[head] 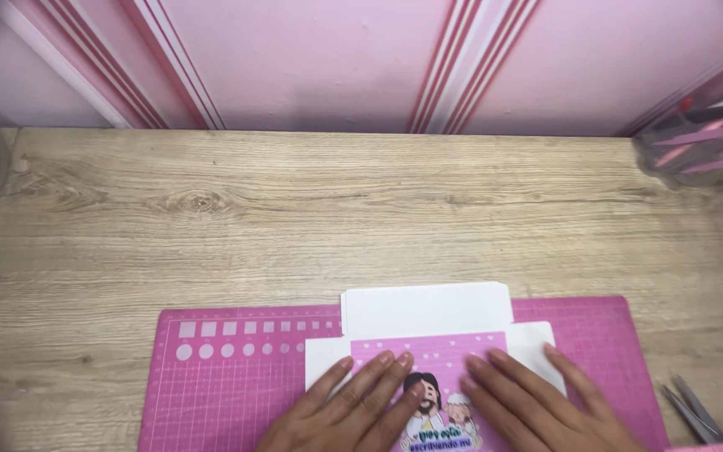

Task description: Assembling a cardboard box and gluing a printed label onto it

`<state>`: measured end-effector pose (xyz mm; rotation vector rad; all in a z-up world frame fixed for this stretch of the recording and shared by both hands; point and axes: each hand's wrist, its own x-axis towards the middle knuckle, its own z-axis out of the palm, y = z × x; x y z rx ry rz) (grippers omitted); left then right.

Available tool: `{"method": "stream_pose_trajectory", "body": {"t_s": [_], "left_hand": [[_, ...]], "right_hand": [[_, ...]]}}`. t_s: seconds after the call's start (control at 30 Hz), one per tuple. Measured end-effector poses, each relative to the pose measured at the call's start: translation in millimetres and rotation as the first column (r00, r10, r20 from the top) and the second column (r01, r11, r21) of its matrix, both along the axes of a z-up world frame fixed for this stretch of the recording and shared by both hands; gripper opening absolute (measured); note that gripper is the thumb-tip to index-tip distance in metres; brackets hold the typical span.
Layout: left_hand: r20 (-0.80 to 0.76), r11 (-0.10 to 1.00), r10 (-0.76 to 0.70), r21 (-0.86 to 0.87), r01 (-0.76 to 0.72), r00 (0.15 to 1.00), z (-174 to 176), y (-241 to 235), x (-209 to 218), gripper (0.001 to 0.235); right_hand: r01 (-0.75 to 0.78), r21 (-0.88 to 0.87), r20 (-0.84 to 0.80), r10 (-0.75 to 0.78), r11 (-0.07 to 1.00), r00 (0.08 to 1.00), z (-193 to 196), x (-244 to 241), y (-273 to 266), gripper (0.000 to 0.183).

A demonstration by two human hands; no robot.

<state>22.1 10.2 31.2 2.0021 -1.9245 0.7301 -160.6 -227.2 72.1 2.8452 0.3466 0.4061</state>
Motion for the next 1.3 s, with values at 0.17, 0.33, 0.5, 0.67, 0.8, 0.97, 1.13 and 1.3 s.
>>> {"method": "stream_pose_trajectory", "body": {"t_s": [0.17, 0.33, 0.5, 0.67, 0.8, 0.97, 1.13, 1.3], "left_hand": [[-0.038, 0.967, -0.055, 0.246, 0.063, 0.998, -21.2, 9.3, -1.9, 0.074], [0.016, 0.976, -0.033, 0.216, 0.029, 0.999, -0.9, 13.0, 6.4, 0.074], [0.156, 0.973, 0.040, 0.220, -0.075, 0.987, 12.7, 24.8, 9.8, 0.087], [0.188, 0.968, 0.098, 0.210, -0.137, 0.977, 18.5, 41.6, 11.3, 0.144], [0.410, 0.952, 0.194, 0.142, -0.272, 0.891, 37.6, 41.9, 2.6, 0.211], [0.445, 0.951, 0.228, 0.089, -0.296, 0.866, 42.9, 37.2, 0.0, 0.217], [-0.555, 0.809, 0.199, 0.558, 0.185, 0.807, 66.0, 33.6, -3.3, 0.150], [-0.561, 0.778, 0.252, 0.602, 0.180, 0.788, 70.2, 31.7, -4.9, 0.149]], "right_hand": [[-0.052, -0.036, -0.097, 0.049, 0.998, 0.994, 21.8, 35.8, 26.2, 0.076], [-0.077, 0.021, -0.133, 0.079, 0.997, 0.988, 22.8, 33.5, 21.6, 0.116], [0.045, -0.232, -0.078, -0.065, 0.972, 0.995, 41.1, 11.1, 10.4, 0.137], [0.082, -0.072, -0.113, -0.090, 0.994, 0.990, 38.4, 0.8, 7.6, 0.126], [0.078, 0.071, -0.135, -0.068, 0.994, 0.988, 32.2, 34.9, 46.0, 0.115], [0.025, 0.299, -0.168, 0.026, 0.954, 0.986, 26.7, 50.1, 59.8, 0.108], [0.195, 0.165, -0.206, -0.160, 0.967, 0.965, 25.0, 10.6, 21.9, 0.108], [0.280, 0.252, -0.246, -0.218, 0.926, 0.944, 28.5, -10.5, 9.6, 0.104]]}}
